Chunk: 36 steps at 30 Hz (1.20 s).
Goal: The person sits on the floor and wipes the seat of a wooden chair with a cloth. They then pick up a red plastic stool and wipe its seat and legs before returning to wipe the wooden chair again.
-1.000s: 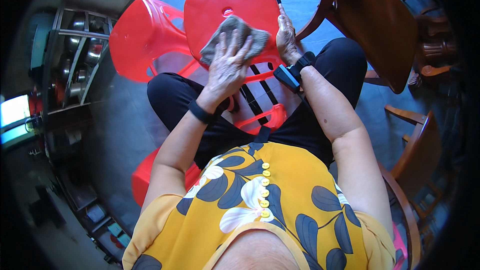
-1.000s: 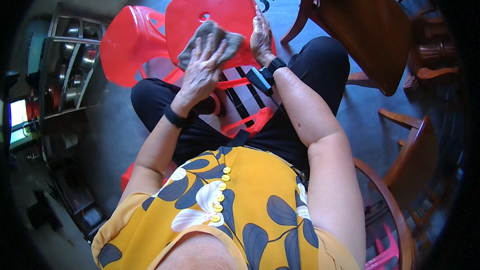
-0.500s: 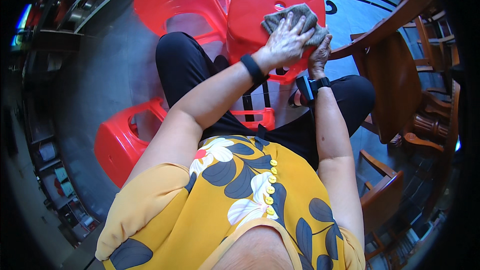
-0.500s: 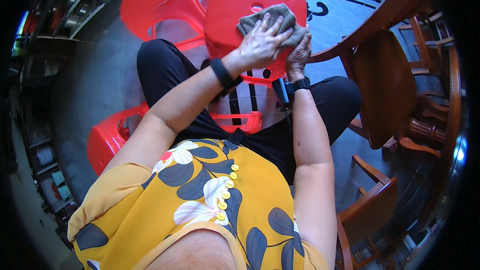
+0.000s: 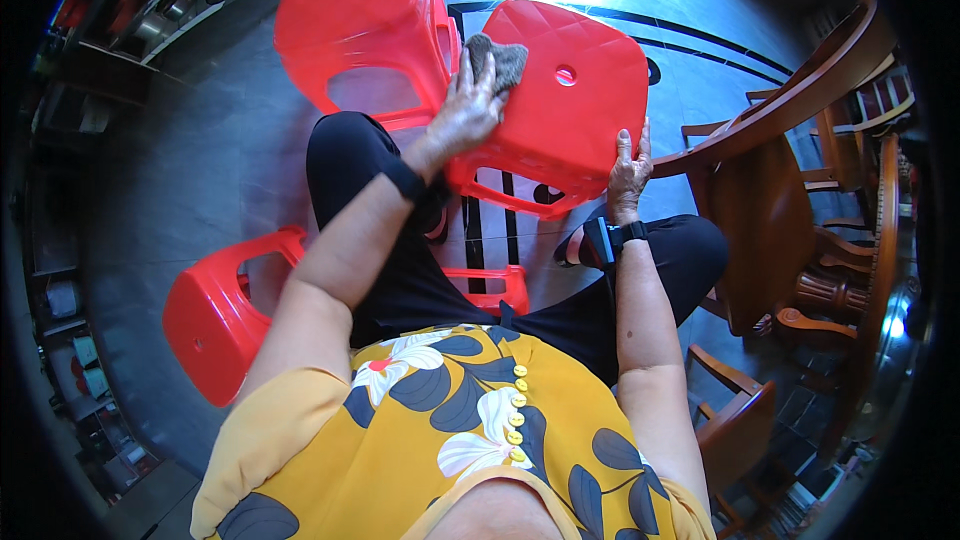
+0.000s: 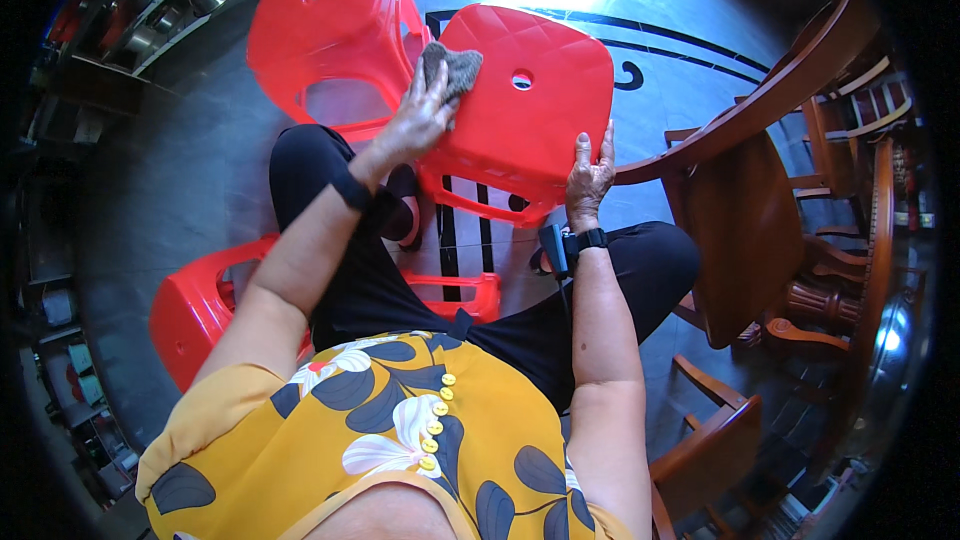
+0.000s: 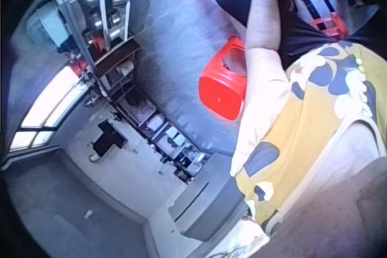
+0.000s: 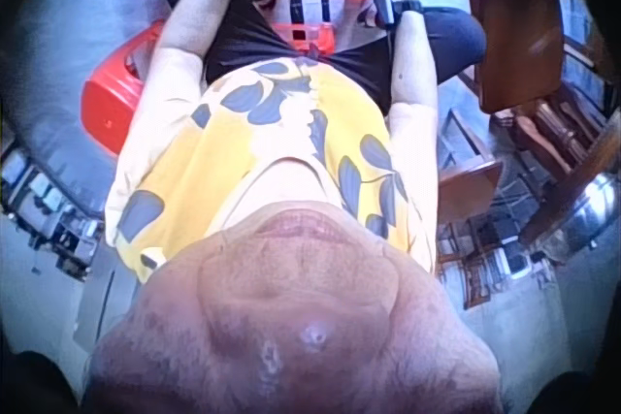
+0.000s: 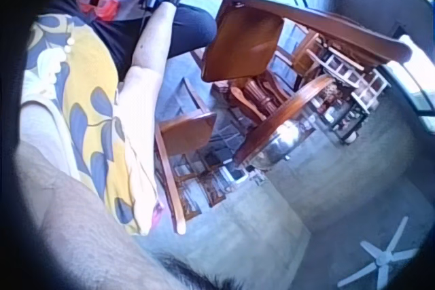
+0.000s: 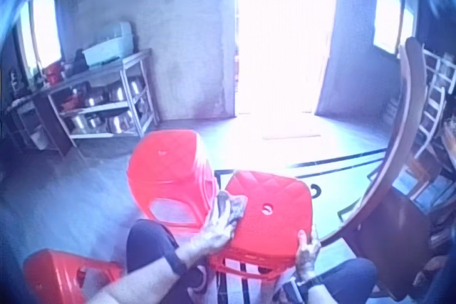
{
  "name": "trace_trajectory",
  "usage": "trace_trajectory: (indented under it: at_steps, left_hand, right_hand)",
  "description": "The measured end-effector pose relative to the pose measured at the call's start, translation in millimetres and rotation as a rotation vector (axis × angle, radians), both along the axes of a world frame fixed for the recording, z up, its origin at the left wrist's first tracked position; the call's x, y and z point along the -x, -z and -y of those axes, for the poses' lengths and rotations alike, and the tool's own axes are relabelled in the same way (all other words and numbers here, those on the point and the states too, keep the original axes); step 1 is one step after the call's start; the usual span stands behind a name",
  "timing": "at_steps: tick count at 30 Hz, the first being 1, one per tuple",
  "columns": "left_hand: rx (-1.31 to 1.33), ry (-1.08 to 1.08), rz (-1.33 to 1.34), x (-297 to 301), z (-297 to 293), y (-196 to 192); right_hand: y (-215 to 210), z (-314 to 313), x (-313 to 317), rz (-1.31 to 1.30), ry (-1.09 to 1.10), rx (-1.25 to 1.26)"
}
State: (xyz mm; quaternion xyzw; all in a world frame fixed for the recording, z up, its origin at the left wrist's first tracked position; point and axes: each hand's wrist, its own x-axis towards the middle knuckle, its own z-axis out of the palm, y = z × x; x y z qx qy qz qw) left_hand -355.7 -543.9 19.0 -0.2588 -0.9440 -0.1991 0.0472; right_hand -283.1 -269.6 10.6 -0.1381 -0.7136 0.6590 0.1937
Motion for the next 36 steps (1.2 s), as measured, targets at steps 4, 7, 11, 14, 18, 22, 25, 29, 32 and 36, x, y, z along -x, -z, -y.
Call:
trace_trajectory:
  at_steps: [4, 7, 11, 14, 18, 22, 25, 29, 32, 36]
  left_hand:
    - [-0.464, -0.015, 0.516, 73.5, 12.0, 1.2]
    - [-0.194, 0.079, 0.589, 122.4, 8.0, -10.4]
    - [-0.547, 0.245, 0.716, 159.9, 2.9, -26.2]
    - [-0.526, 0.176, 0.707, 156.6, 4.4, -25.3]
    - [-0.519, -0.092, 0.736, 114.5, 11.4, -13.5]
    - [-0.833, -0.137, 0.707, 48.9, 15.6, -3.3]
    - [-1.001, -0.276, 0.338, 2.6, 0.6, 7.1]
    - [-1.263, -0.362, 0.146, -37.7, -19.3, 18.7]
    - [-1.239, -0.323, 0.16, -41.3, -19.8, 17.9]
    - [-1.235, -0.291, 0.164, -34.5, -16.5, 12.0]
  right_hand:
    - [3.7, -2.1, -0.3, 0.017, -0.007, -0.001]
    - [4.5, -2.9, 0.5, 0.007, -0.008, -0.031]
    - [0.4, -2.4, 1.7, 0.011, 0.004, -0.083]
    - [1.0, -2.1, 1.0, 0.015, 0.006, -0.117]
    - [10.8, -4.8, 3.7, -0.013, 0.035, -0.221]
    - [18.7, -5.5, 9.0, -0.009, 0.05, -0.163]
    - [18.9, -4.4, 9.6, 0.067, 0.016, 0.006]
    - [24.0, -17.4, 9.8, 0.017, -0.094, 0.399]
    - [41.4, -32.1, 15.7, 0.115, -0.148, 0.688]
    - [70.4, -34.5, 17.5, 0.274, -0.131, 0.67]
